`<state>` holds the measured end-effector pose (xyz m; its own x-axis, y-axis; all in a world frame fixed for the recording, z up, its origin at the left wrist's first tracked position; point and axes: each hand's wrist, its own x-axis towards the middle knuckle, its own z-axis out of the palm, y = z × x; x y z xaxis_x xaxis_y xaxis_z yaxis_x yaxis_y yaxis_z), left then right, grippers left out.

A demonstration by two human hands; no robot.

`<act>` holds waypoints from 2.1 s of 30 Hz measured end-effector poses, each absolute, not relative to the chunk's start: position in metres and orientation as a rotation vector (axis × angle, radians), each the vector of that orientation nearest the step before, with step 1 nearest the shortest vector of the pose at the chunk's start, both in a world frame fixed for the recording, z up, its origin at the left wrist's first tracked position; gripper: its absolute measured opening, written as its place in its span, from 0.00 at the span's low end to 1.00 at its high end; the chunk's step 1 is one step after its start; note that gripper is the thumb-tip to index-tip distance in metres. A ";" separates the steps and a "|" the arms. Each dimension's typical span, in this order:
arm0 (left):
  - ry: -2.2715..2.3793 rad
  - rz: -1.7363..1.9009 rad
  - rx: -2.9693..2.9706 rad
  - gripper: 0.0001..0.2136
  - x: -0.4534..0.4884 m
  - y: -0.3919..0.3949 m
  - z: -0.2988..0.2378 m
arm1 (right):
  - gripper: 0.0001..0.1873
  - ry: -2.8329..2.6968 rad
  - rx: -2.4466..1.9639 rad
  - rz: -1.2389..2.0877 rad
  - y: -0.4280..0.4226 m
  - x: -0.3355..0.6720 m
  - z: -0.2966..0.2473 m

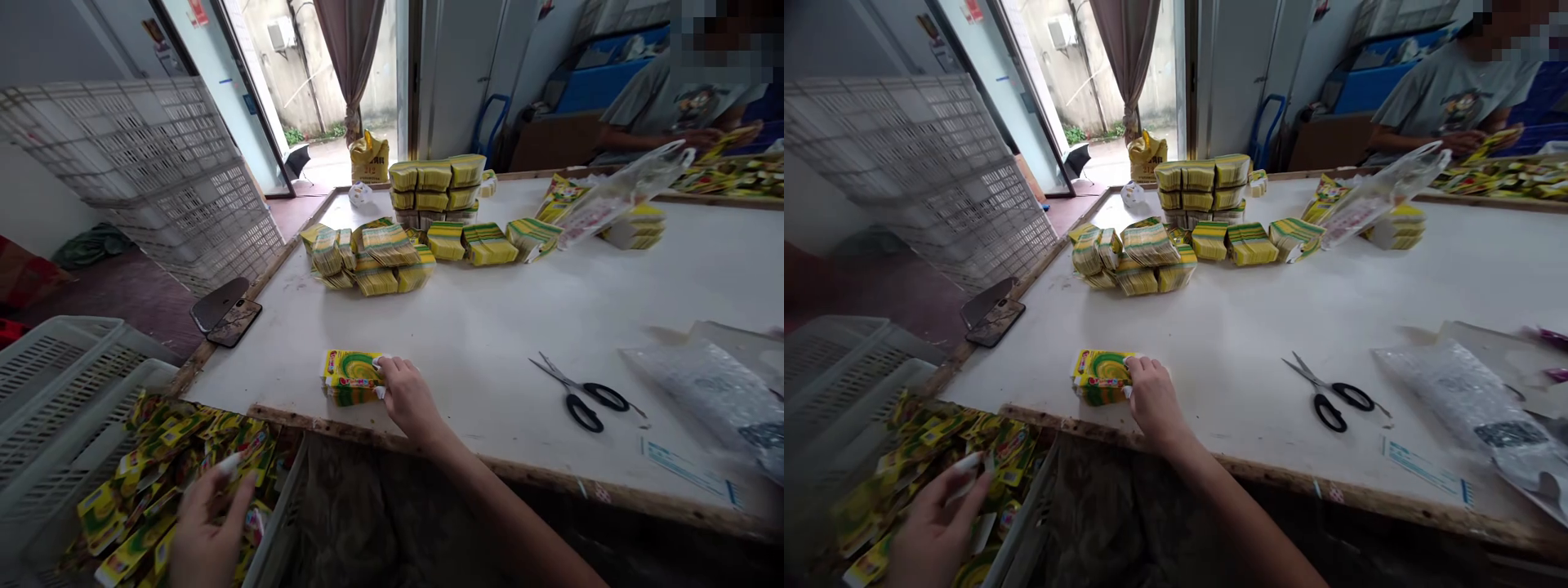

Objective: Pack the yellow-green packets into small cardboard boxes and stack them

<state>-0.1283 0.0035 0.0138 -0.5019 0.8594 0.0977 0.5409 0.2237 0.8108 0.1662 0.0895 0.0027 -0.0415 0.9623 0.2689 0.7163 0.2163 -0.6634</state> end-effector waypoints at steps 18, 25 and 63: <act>1.043 1.609 0.526 0.28 0.028 0.015 0.040 | 0.27 -1.278 -0.851 1.552 -0.006 0.123 0.023; 1.147 1.594 0.401 0.25 0.025 0.009 0.006 | 0.10 -1.072 -0.963 1.507 0.007 0.142 0.019; 1.435 1.042 2.622 0.29 0.007 -0.001 0.004 | 0.26 -0.571 -1.020 1.812 -0.001 0.184 0.006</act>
<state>0.0074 -0.0012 0.0042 0.3721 0.7431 0.5562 0.7587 -0.5887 0.2789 0.1838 -0.0006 0.0059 -0.2053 0.8949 -0.3962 -0.5061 -0.4436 -0.7397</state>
